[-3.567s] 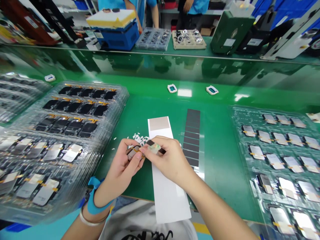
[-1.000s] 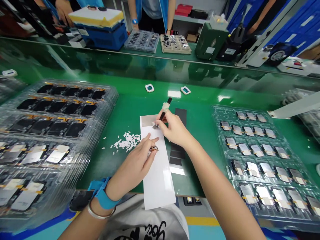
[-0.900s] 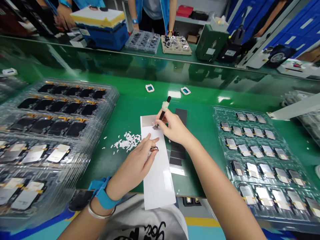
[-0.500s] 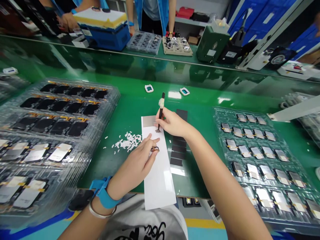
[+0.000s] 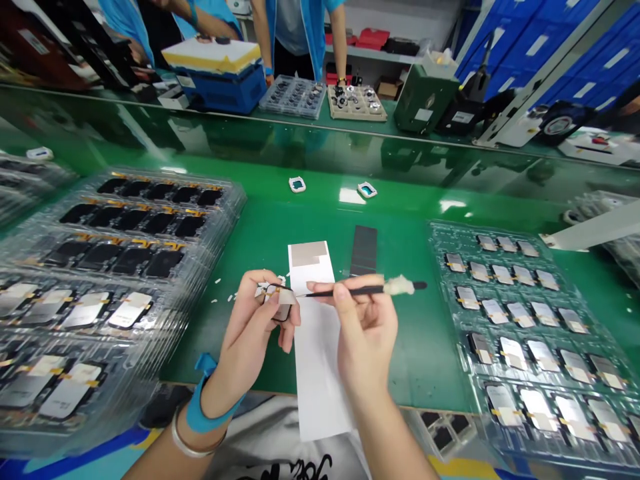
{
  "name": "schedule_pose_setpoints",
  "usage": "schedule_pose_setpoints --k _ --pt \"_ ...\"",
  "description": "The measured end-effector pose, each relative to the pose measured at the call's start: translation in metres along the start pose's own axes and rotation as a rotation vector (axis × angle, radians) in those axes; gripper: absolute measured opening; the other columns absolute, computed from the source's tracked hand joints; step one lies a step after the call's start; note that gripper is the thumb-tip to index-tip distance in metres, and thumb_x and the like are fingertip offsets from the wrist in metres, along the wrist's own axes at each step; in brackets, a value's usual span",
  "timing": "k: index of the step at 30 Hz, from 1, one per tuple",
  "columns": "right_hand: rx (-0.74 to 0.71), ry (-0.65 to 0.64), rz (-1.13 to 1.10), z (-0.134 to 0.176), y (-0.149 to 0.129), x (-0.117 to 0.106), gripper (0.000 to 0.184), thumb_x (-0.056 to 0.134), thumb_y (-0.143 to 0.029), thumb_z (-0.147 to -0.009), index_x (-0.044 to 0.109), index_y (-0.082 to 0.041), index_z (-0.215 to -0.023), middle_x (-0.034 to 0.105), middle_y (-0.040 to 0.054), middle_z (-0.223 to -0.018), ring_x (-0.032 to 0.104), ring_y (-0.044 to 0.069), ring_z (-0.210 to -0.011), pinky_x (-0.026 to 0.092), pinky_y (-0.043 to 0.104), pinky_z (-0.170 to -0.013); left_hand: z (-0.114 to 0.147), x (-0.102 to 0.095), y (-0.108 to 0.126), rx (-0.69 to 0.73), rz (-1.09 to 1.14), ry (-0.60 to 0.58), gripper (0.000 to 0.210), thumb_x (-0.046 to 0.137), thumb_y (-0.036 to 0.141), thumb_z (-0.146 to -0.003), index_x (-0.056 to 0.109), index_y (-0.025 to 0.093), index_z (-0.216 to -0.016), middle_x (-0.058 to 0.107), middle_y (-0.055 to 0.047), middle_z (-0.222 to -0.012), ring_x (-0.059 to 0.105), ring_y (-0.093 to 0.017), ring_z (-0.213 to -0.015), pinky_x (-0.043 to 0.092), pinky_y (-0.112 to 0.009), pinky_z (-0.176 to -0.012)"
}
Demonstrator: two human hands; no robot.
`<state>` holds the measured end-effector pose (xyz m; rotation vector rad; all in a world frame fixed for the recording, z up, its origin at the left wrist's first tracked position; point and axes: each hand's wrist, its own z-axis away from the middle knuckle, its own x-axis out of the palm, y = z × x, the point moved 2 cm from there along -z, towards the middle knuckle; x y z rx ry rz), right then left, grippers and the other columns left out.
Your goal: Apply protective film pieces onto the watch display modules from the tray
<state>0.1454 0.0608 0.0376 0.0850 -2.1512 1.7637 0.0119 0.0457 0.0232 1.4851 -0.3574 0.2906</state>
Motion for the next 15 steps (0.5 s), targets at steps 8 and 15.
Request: schedule_pose_setpoints --k 8,15 --pt "-0.062 0.056 -0.006 0.018 0.021 0.003 0.006 0.064 -0.023 -0.092 0.059 -0.026 -0.09 0.07 -0.0003 -0.083 0.076 0.021 -0.083 0.067 0.034 -0.066 0.001 0.003 -0.01 0.022 0.096 -0.089 0.014 0.041 0.04 -0.103 0.041 0.025 -0.103 0.053 0.007 -0.069 0.037 -0.008 -0.05 0.033 -0.021 -0.052" --pt "-0.05 0.06 -0.016 0.018 0.022 0.002 0.008 0.065 -0.023 -0.092 0.058 -0.026 -0.091 0.071 0.0005 -0.084 0.076 0.02 -0.082 0.067 0.032 -0.064 0.003 0.004 -0.01 -0.004 0.054 -0.065 0.008 0.04 0.034 -0.105 0.039 0.027 -0.103 0.05 0.007 -0.071 0.036 -0.007 -0.052 0.03 -0.018 -0.05"
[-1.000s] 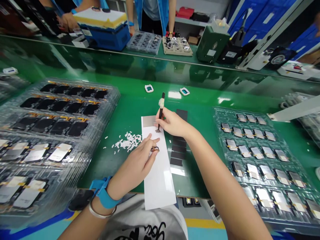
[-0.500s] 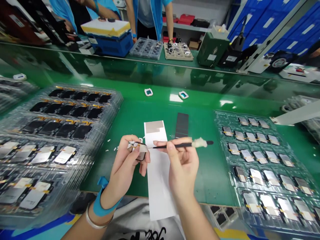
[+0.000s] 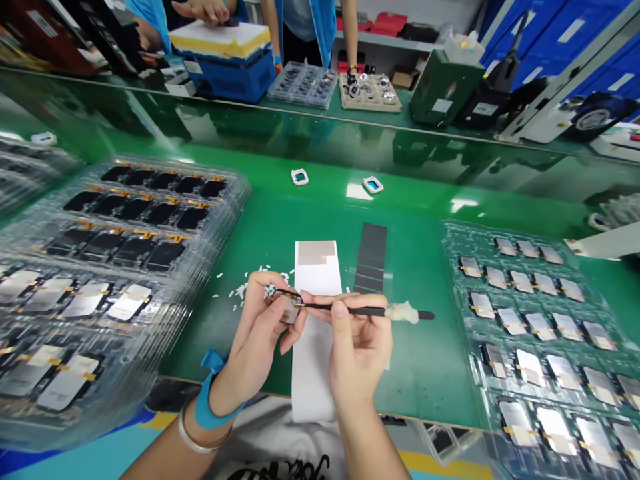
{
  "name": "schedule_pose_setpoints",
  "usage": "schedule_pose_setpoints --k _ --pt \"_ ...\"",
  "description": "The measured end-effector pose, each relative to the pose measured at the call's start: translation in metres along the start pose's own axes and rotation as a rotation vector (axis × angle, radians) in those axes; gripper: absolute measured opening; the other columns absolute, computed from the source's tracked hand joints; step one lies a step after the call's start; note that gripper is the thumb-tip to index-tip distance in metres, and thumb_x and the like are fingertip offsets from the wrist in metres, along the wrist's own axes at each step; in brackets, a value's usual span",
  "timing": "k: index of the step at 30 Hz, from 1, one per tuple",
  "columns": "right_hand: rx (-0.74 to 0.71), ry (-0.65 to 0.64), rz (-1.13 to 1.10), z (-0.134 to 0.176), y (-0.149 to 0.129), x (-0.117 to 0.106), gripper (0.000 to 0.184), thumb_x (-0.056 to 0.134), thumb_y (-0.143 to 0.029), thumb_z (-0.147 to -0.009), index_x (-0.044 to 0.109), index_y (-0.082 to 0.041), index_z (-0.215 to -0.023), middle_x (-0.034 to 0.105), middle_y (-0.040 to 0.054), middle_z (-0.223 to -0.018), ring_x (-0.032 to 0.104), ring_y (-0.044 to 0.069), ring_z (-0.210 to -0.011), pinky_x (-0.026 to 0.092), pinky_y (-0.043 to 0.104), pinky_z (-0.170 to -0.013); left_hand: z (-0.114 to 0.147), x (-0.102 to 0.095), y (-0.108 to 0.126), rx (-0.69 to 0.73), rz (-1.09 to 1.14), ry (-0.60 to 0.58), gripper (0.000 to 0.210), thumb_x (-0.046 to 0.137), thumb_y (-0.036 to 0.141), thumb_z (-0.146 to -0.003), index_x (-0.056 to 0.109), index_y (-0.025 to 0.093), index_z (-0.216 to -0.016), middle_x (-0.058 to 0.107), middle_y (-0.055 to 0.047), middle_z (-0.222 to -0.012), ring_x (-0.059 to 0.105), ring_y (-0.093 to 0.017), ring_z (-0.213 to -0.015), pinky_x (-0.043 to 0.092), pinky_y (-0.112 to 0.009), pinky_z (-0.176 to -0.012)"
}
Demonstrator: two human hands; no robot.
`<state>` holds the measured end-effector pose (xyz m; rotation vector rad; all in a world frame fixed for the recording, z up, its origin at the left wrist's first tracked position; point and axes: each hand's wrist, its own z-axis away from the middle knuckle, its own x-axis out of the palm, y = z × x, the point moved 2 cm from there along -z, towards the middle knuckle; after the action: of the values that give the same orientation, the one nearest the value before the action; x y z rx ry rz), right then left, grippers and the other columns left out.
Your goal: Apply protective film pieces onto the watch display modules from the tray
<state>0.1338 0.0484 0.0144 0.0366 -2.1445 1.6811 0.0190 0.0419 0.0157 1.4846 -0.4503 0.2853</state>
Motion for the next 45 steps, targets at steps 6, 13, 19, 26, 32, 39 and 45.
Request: schedule_pose_setpoints --k 6,13,19,26,32,39,45 --pt "0.009 0.012 0.016 0.0003 0.0009 -0.0002 0.009 0.066 -0.024 -0.092 0.057 -0.026 -0.092 0.071 -0.0001 -0.085 0.077 0.021 -0.082 0.068 0.033 -0.065 0.0016 0.0004 -0.0002 -0.007 0.007 -0.001 0.009 0.04 0.035 -0.105 0.039 0.027 -0.103 0.05 0.006 -0.073 0.035 -0.006 -0.052 0.031 -0.018 -0.051" --pt "0.005 0.018 0.022 0.0006 0.0011 0.0006 0.009 0.066 -0.024 -0.092 0.057 -0.025 -0.091 0.071 0.0009 -0.086 0.077 0.021 -0.083 0.068 0.033 -0.066 0.0016 0.0 -0.0009 0.013 0.026 -0.012 0.006 0.039 0.033 -0.106 0.039 0.027 -0.104 0.051 0.006 -0.074 0.036 -0.005 -0.052 0.031 -0.017 -0.051" --pt "-0.01 0.003 -0.022 -0.0007 0.0006 0.0014 0.008 0.065 -0.019 -0.092 0.058 -0.023 -0.092 0.073 -0.0002 -0.086 0.077 0.018 -0.083 0.066 0.028 -0.066 0.0008 -0.0003 -0.0002 0.007 0.024 -0.02 0.008 0.039 0.035 -0.106 0.039 0.027 -0.104 0.051 0.008 -0.071 0.035 -0.005 -0.052 0.03 -0.017 -0.05" --pt "-0.01 -0.002 -0.022 -0.0007 0.0 0.0019 0.008 0.065 -0.019 -0.092 0.057 -0.021 -0.092 0.074 0.0005 -0.087 0.077 0.018 -0.083 0.066 0.027 -0.066 0.0015 -0.0008 -0.0011 0.006 0.019 -0.017 0.008 0.038 0.035 -0.107 0.039 0.028 -0.104 0.05 0.007 -0.071 0.036 -0.005 -0.052 0.03 -0.017 -0.051" --pt "-0.027 0.002 -0.023 -0.0009 -0.0001 0.0013 0.008 0.065 -0.018 -0.092 0.057 -0.021 -0.092 0.072 -0.0005 -0.085 0.077 0.018 -0.082 0.067 0.027 -0.066 0.0017 -0.0013 -0.002 0.042 0.005 -0.02 0.006 0.038 0.033 -0.107 0.04 0.027 -0.105 0.051 0.007 -0.073 0.037 -0.005 -0.053 0.031 -0.016 -0.051" --pt "-0.029 -0.012 -0.025 0.0005 -0.0009 0.0024 0.008 0.064 -0.018 -0.092 0.057 -0.022 -0.092 0.072 0.0003 -0.086 0.077 0.018 -0.079 0.066 0.025 -0.064 0.0015 0.0007 -0.0017 0.048 -0.001 0.023 0.009 0.046 0.034 -0.104 0.04 0.027 -0.102 0.049 0.007 -0.071 0.04 -0.005 -0.053 0.034 -0.012 -0.048" --pt "-0.015 -0.026 -0.072 0.0003 -0.0036 0.001 0.008 0.061 -0.02 -0.094 0.054 -0.023 -0.094 0.071 -0.0014 -0.085 0.077 0.017 -0.073 0.067 0.028 -0.062 0.0013 -0.0035 -0.0041 0.031 -0.058 0.085 0.016 0.053 0.033 -0.101 0.039 0.027 -0.099 0.046 0.008 -0.065 0.041 -0.006 -0.052 0.033 -0.011 -0.046"
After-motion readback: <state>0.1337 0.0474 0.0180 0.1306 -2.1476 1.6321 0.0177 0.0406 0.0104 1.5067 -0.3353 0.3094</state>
